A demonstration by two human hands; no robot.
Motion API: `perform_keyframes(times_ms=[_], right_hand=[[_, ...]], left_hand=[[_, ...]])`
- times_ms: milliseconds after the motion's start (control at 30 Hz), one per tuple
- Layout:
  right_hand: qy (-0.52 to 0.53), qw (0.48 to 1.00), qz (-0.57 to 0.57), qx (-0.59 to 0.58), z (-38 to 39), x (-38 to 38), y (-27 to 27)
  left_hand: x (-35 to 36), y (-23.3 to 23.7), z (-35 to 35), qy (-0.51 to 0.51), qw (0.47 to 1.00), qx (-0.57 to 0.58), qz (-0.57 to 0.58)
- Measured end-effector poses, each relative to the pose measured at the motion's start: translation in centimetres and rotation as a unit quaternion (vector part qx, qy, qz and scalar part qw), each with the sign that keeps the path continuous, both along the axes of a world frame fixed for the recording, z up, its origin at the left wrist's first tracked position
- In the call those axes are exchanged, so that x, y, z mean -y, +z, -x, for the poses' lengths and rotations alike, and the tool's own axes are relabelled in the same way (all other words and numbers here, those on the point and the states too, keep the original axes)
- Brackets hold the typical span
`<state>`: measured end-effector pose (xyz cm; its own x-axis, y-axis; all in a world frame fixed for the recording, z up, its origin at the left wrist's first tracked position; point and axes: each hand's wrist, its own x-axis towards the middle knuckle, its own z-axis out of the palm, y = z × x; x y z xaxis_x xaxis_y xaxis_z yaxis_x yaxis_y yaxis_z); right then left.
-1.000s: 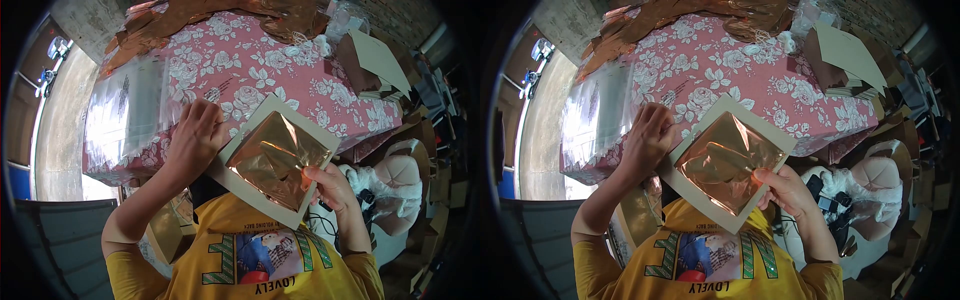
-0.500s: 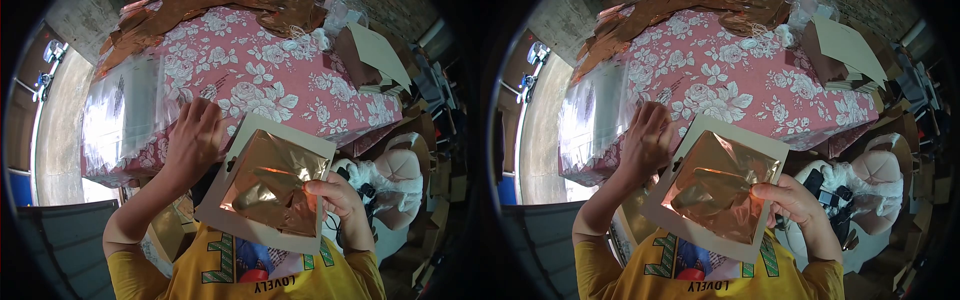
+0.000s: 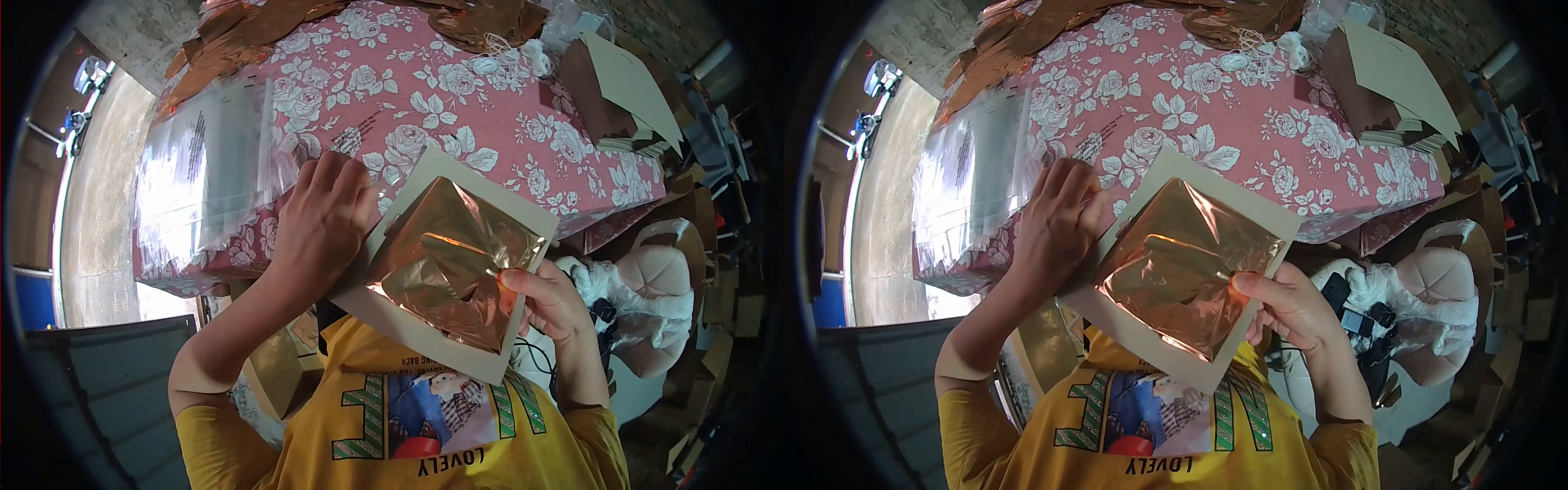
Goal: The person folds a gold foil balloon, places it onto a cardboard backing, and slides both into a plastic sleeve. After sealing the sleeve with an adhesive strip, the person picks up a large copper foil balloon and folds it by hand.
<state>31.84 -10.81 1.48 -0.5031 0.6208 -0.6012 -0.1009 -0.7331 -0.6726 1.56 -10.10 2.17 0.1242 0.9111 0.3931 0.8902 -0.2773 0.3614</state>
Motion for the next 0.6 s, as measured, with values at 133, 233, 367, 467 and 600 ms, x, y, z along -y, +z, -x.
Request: perform_keyframes(times_ms=[133, 233, 367, 467, 600], right_hand=[[0.025, 0.999, 0.022, -0.011, -0.1, 0.7, 1.4], [0.026, 0.999, 0.034, -0.001, -0.5, 0.2, 0.2], [-0.037, 0.999, 0.005, 0.025, 0.5, -0.3, 0.5], [-0.033, 0.999, -0.011, 0.039, 0.4, -0.4, 0.4], [-0.038, 0.997, -0.056, 0.030, 0.1, -0.5, -0.5]], left_hand=[[-0.2, -0.4, 0.9, -0.043, 0.997, -0.064, -0.007], [0.1, 0.5, 0.4, -0.037, 0.998, -0.046, 0.012], [0.3, 0.1, 0.2, -0.023, 0.999, -0.042, 0.007], [0.4, 0.2, 0.5, -0.010, 0.999, -0.018, 0.035], [0.8, 0.1, 1.0, -0.022, 1.000, 0.001, 0.016]])
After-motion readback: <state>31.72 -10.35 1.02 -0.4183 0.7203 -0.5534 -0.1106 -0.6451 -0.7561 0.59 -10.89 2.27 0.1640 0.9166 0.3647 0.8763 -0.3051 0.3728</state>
